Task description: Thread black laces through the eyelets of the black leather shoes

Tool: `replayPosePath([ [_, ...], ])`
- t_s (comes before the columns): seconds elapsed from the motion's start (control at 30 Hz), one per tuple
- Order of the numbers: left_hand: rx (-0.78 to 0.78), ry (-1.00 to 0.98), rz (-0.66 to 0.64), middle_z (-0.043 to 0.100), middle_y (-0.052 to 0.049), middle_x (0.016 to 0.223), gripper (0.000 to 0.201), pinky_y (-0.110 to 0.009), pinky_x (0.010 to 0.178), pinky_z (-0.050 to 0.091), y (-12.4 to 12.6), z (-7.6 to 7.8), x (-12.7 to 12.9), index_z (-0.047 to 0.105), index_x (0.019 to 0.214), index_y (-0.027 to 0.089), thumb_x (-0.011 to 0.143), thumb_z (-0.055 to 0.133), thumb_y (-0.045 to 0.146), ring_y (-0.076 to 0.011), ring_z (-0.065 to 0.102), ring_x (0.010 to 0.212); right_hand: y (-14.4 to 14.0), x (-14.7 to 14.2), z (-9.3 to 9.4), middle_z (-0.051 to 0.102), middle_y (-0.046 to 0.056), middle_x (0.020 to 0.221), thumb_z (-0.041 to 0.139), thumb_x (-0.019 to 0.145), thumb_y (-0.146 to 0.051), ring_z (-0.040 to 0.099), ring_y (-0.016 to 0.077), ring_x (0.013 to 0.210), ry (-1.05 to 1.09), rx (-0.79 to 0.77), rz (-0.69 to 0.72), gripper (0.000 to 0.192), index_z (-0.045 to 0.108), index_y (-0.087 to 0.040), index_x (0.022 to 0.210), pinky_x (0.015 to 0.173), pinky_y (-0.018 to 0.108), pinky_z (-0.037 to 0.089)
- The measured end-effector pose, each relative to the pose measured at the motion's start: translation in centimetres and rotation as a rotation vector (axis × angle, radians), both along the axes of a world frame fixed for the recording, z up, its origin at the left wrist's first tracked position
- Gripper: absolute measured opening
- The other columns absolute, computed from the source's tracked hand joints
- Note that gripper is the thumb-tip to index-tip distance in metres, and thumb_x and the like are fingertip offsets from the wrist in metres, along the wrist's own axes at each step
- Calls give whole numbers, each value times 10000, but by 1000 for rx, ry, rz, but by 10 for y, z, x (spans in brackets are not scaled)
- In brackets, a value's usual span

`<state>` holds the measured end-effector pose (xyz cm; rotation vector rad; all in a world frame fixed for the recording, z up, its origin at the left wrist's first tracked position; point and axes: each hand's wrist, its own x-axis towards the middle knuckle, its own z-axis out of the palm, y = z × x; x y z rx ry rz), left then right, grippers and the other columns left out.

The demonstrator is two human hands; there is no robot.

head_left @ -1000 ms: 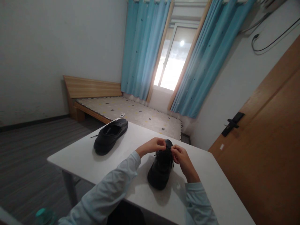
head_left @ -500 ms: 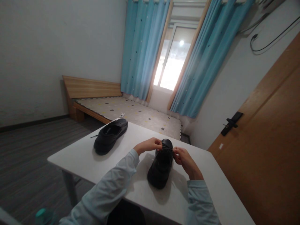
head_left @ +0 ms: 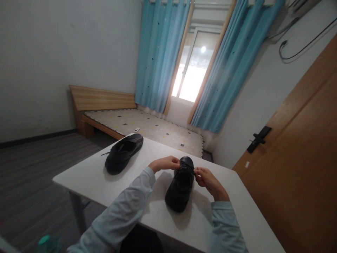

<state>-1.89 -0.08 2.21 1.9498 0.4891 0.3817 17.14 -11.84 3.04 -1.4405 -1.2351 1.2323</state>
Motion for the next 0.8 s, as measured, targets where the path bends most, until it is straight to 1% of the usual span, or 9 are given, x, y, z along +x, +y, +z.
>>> replayPosePath([
  [0.1, -5, -23, -28, 457, 42, 587, 252, -221, 557, 313, -2, 2, 0, 531, 676, 134, 712, 559, 382, -88, 411, 569, 0, -2, 1, 292, -113, 463, 582, 691, -445, 212, 28, 372, -45, 16, -4, 286, 483, -178, 696, 391, 191, 76],
  [0.2, 60, -30, -39, 448, 43, 587, 342, -219, 553, 306, -3, 4, -1, 529, 680, 136, 733, 566, 472, -85, 402, 571, -1, -2, 1, 299, -106, 464, 563, 726, -531, 227, 35, 381, -108, 55, 37, 362, 483, -179, 698, 388, 192, 87],
  [0.27, 102, -38, -46, 443, 43, 591, 385, -216, 548, 300, -3, 4, -1, 526, 677, 134, 742, 553, 513, -82, 394, 570, 0, -2, 0, 305, -104, 454, 583, 712, -565, 232, 35, 383, -163, 85, 74, 406, 466, -180, 661, 386, 195, 101],
  [0.33, 133, -40, -45, 442, 42, 589, 408, -214, 544, 298, -1, 3, -1, 529, 678, 132, 748, 539, 534, -82, 390, 566, 0, -2, -1, 309, -101, 447, 599, 699, -577, 236, 36, 387, -201, 117, 101, 428, 460, -177, 634, 386, 197, 121],
  [0.43, 182, -40, -39, 448, 39, 588, 428, -212, 546, 299, 3, 0, 0, 537, 674, 128, 755, 525, 548, -84, 392, 571, 2, -1, -2, 305, -96, 441, 563, 720, -600, 232, 40, 385, -202, 138, 122, 446, 488, -169, 632, 383, 203, 123],
  [0.57, 236, -26, -18, 466, 34, 601, 438, -205, 554, 296, 6, -4, 0, 560, 681, 128, 742, 539, 561, -89, 397, 599, 4, 1, -3, 287, -97, 420, 556, 709, -623, 207, 40, 368, -182, 128, 88, 469, 491, -170, 606, 375, 208, 102],
  [0.67, 243, -9, -28, 486, 31, 618, 438, -204, 567, 301, 7, -5, -1, 568, 685, 128, 744, 539, 562, -91, 407, 615, 4, 4, -4, 271, -99, 400, 559, 706, -623, 193, 40, 362, -181, 118, 70, 476, 493, -169, 580, 375, 211, 95],
  [0.8, 190, -10, -56, 499, 32, 611, 441, -208, 569, 301, 7, -3, -4, 572, 675, 124, 731, 557, 561, -88, 406, 603, 3, 6, -5, 293, -91, 401, 569, 704, -608, 193, 40, 367, -197, 103, 66, 472, 510, -160, 570, 384, 215, 87],
])
